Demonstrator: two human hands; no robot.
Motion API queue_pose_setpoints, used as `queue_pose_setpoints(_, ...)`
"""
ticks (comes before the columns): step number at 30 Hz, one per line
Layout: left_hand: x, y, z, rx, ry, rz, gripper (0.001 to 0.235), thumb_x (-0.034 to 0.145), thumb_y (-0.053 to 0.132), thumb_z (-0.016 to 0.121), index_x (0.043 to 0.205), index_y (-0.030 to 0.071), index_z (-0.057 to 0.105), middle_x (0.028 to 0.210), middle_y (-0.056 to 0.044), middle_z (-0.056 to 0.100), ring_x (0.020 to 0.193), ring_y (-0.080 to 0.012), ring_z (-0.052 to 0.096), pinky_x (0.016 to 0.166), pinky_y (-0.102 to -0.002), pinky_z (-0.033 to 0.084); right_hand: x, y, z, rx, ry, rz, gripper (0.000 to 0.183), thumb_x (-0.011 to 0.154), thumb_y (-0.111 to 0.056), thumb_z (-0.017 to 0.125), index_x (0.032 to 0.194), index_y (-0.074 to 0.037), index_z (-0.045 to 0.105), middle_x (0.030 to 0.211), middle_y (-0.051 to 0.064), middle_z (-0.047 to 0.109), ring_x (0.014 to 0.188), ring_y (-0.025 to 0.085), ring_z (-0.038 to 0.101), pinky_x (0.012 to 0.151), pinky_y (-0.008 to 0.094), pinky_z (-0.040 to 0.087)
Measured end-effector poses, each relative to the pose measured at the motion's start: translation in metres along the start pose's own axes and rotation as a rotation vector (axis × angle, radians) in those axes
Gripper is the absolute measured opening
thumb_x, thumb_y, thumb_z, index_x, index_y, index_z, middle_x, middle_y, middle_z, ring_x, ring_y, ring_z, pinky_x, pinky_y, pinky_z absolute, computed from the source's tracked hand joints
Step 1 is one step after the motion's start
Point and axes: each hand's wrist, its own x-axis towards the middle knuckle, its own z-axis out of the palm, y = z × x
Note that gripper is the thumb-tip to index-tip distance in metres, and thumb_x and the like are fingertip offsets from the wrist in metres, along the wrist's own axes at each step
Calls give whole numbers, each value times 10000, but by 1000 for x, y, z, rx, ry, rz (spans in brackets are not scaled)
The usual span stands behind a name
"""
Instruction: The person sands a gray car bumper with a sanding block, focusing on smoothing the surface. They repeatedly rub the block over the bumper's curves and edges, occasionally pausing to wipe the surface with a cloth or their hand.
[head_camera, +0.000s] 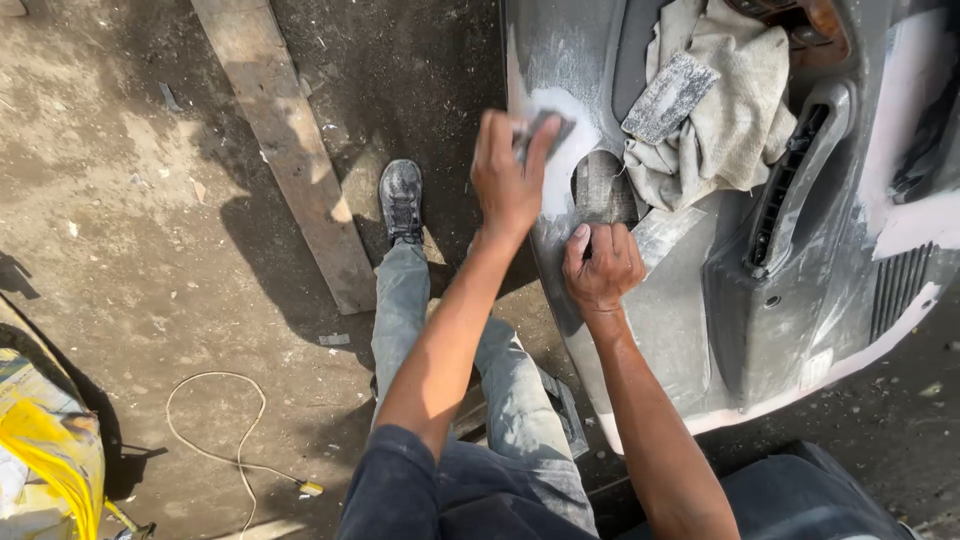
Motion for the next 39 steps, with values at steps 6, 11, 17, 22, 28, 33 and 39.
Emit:
queue_pose_setpoints(6, -65, -23, 5, -71, -29, -101, 402, 1027, 435, 630, 1026, 51, 511, 952, -96, 551, 790, -210, 628, 618, -368, 529, -2, -3, -1, 24, 9, -11, 172, 978, -180, 655, 837, -96, 604, 800, 97, 526, 701, 322, 551, 593, 467, 420)
queue_pose_setpoints(11, -11, -30, 15, 56, -36, 40, 388, 999, 464, 625, 986, 88, 533, 889, -37, 523, 712, -165, 581, 549, -326, 509, -10, -2, 0, 26, -8, 2, 179, 981, -173, 647, 825, -97, 601, 780, 94, 518, 674, 314, 542, 572, 461, 411)
queue_pose_setpoints(17, 53, 41, -38, -282, -23, -150, 302, 1016, 316, 651, 1012, 44, 519, 916, -45, 590, 689, -104, 717, 538, -253, 558, -6, -2, 3, 33, 28, -20, 200, 997, -172, 631, 822, -89, 580, 786, 95, 502, 688, 313, 532, 589, 455, 416)
queue_pose_setpoints(22, 41, 33, -54, -722, -186, -277, 253, 1009, 51, 676, 1241, -2, 591, 1158, -155, 703, 974, -157, 744, 768, -287, 703, -8, 3, 3, 14, 12, -4, 219, 990, -185, 638, 804, -88, 576, 768, 89, 497, 662, 298, 523, 564, 449, 402)
queue_pose_setpoints(28, 21, -17, -33, 315, -74, 240, 401, 1038, -37, 630, 1414, 98, 605, 1443, -78, 636, 1323, -278, 690, 1122, -336, 535, -5, -4, -1, 8, 9, -9, 204, 996, -179, 628, 815, -95, 585, 770, 84, 499, 667, 289, 531, 567, 442, 410)
queue_pose_setpoints(33, -82, -25, -17, 349, -268, 334, 566, 1004, -97, 519, 1552, 0, 415, 1625, -220, 369, 1522, -388, 362, 1226, -464, 360, 0, -4, 3, 28, 33, -19, 204, 989, -171, 624, 808, -86, 581, 764, 94, 502, 664, 305, 530, 565, 452, 409)
queue_pose_setpoints(39, -31, -1, -17, 359, -294, 309, 609, 1015, -64, 470, 1598, -33, 299, 1673, -249, 253, 1568, -428, 272, 1286, -529, 323, -11, -11, -5, 9, -13, -2, 216, 1004, -167, 612, 811, -80, 567, 774, 109, 497, 685, 331, 529, 585, 468, 411)
